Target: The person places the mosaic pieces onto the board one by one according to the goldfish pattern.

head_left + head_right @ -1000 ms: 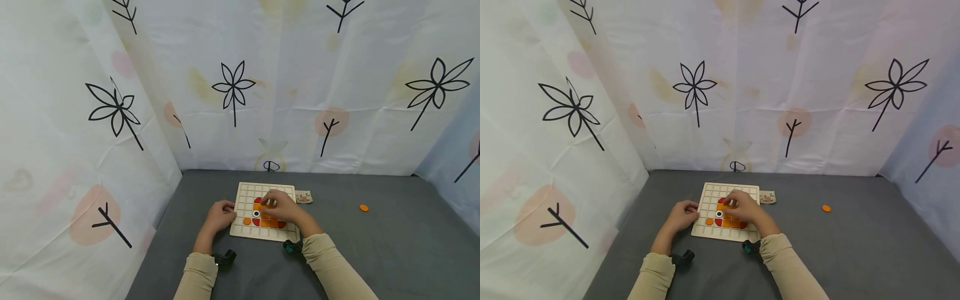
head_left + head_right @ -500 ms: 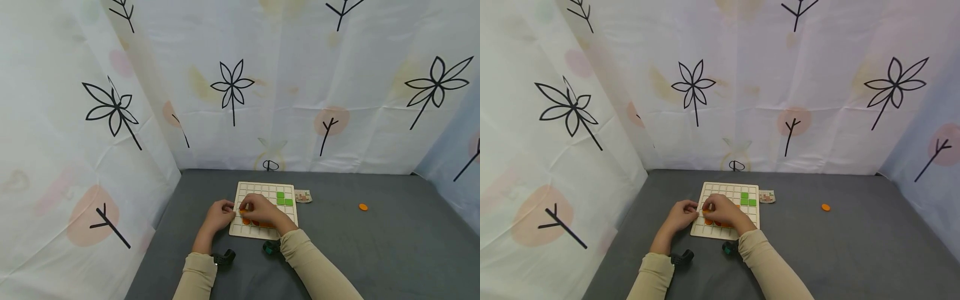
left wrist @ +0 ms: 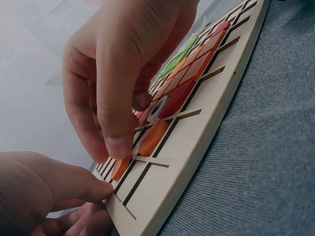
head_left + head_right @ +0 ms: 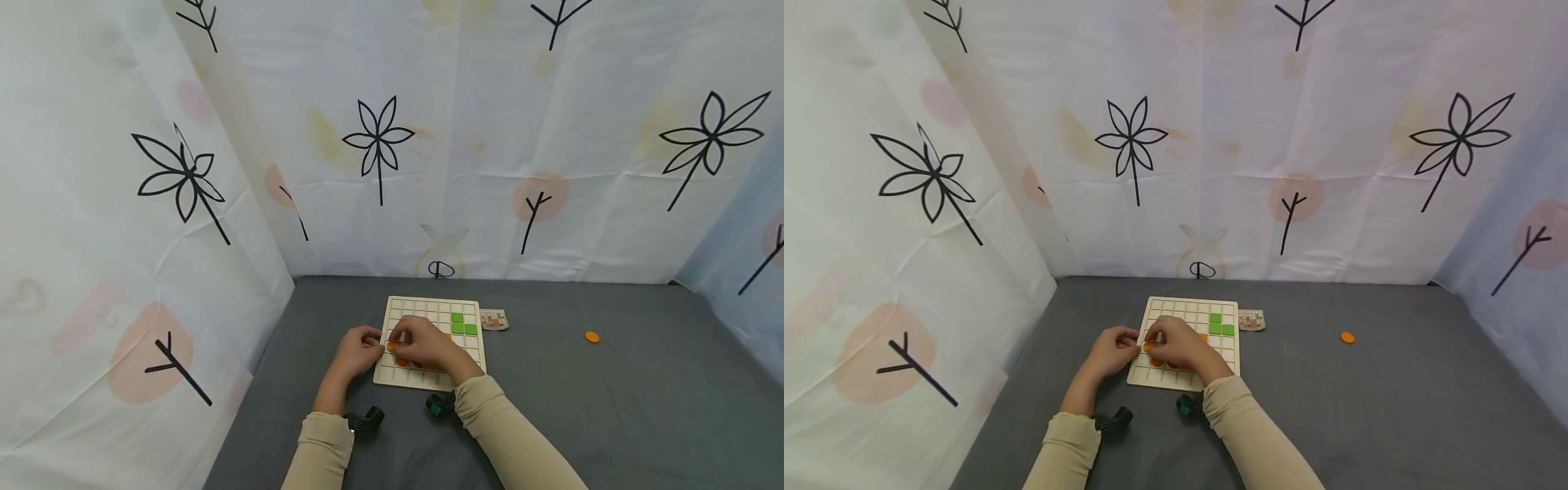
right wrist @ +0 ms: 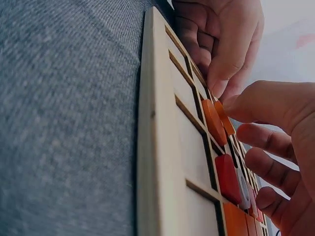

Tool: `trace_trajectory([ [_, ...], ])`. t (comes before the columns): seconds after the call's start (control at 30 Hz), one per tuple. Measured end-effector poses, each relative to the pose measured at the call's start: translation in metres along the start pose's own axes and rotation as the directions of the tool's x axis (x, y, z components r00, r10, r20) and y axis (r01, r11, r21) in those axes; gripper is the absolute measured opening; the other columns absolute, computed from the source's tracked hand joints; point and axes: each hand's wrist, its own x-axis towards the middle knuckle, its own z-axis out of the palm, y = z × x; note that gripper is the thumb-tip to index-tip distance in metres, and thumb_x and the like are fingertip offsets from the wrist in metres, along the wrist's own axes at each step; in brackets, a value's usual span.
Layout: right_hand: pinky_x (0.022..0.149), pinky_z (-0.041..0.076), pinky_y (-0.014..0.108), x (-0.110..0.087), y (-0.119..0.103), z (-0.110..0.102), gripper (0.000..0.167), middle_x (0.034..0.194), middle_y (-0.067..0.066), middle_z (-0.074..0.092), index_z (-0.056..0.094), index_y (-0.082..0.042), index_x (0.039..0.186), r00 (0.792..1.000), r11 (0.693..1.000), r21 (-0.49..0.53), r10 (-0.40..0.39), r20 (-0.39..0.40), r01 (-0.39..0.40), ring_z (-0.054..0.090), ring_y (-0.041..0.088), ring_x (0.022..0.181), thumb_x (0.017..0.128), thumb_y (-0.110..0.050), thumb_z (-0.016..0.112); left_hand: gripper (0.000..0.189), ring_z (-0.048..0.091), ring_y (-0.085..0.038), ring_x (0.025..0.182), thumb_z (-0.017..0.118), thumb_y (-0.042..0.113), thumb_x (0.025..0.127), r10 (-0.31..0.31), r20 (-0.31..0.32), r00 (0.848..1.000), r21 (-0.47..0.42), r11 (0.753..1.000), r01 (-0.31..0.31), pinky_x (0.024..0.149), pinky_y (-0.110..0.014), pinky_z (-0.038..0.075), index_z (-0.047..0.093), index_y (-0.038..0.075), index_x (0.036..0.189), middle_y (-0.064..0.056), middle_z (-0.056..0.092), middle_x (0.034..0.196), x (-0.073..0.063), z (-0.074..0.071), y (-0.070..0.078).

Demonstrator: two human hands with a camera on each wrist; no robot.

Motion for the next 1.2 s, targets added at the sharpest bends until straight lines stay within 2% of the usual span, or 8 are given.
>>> trace_trajectory([
  [0.2, 0.070, 0.050, 0.026, 0.000, 0.000, 0.002, 0.014, 0.109, 0.010, 0.072, 0.080, -0.005, 0.108, 1.000, 1.000, 0.000, 0.001, 0.000, -0.001, 0.055, 0.008, 0.074, 0.096, -0.003, 0.074, 0.031, 0.072, -0.020, 0.093, 0.074, 0.012, 0.093, -0.001, 0.007, 1.000, 0.003, 1.000, 0.001, 0.080, -0.041, 0.059, 0.075, 0.004, 0.123, -0.009, 0.074, 0.103, 0.000, -0.001, 0.000],
  [0.7, 0.070, 0.050, 0.028, 0.001, -0.006, 0.007, 0.009, 0.107, 0.004, 0.069, 0.081, -0.010, 0.105, 0.998, 0.997, -0.051, 0.062, -0.013, -0.062, 0.056, 0.009, 0.073, 0.100, -0.013, 0.074, 0.030, 0.072, -0.020, 0.092, 0.074, 0.012, 0.094, 0.001, 0.002, 1.000, 0.025, 1.000, -0.001, 0.080, -0.041, 0.059, 0.074, 0.004, 0.123, -0.009, 0.074, 0.103, -0.001, 0.000, -0.001],
  [0.87, 0.072, 0.051, 0.028, 0.000, -0.005, 0.006, 0.010, 0.107, 0.006, 0.068, 0.081, -0.009, 0.105, 0.998, 0.998, -0.029, 0.060, -0.004, -0.060, 0.057, 0.009, 0.075, 0.100, -0.014, 0.074, 0.031, 0.072, -0.020, 0.093, 0.074, 0.011, 0.094, 0.003, 0.006, 1.000, 0.020, 1.000, -0.003, 0.079, -0.042, 0.059, 0.074, 0.004, 0.124, -0.010, 0.074, 0.104, -0.001, 0.001, -0.002],
  [1.03, 0.074, 0.052, 0.029, -0.007, 0.000, -0.006, 0.012, 0.108, 0.006, 0.068, 0.080, -0.010, 0.109, 0.999, 0.999, -0.022, 0.039, -0.014, -0.039, 0.057, 0.010, 0.077, 0.101, -0.013, 0.071, 0.031, 0.071, -0.019, 0.090, 0.074, 0.012, 0.094, -0.003, -0.005, 1.000, 0.022, 1.000, 0.004, 0.079, -0.040, 0.059, 0.074, 0.004, 0.123, -0.009, 0.074, 0.102, -0.002, 0.001, -0.001],
  [1.2, 0.076, 0.052, 0.031, -0.025, 0.013, -0.034, 0.013, 0.110, 0.007, 0.069, 0.080, -0.009, 0.110, 0.994, 0.997, -0.057, 0.054, -0.091, -0.059, 0.057, 0.011, 0.082, 0.101, -0.015, 0.072, 0.031, 0.069, -0.017, 0.088, 0.075, 0.013, 0.093, -0.022, -0.020, 1.000, 0.024, 0.999, 0.023, 0.078, -0.037, 0.057, 0.075, 0.005, 0.123, -0.008, 0.072, 0.101, -0.001, 0.002, 0.001],
])
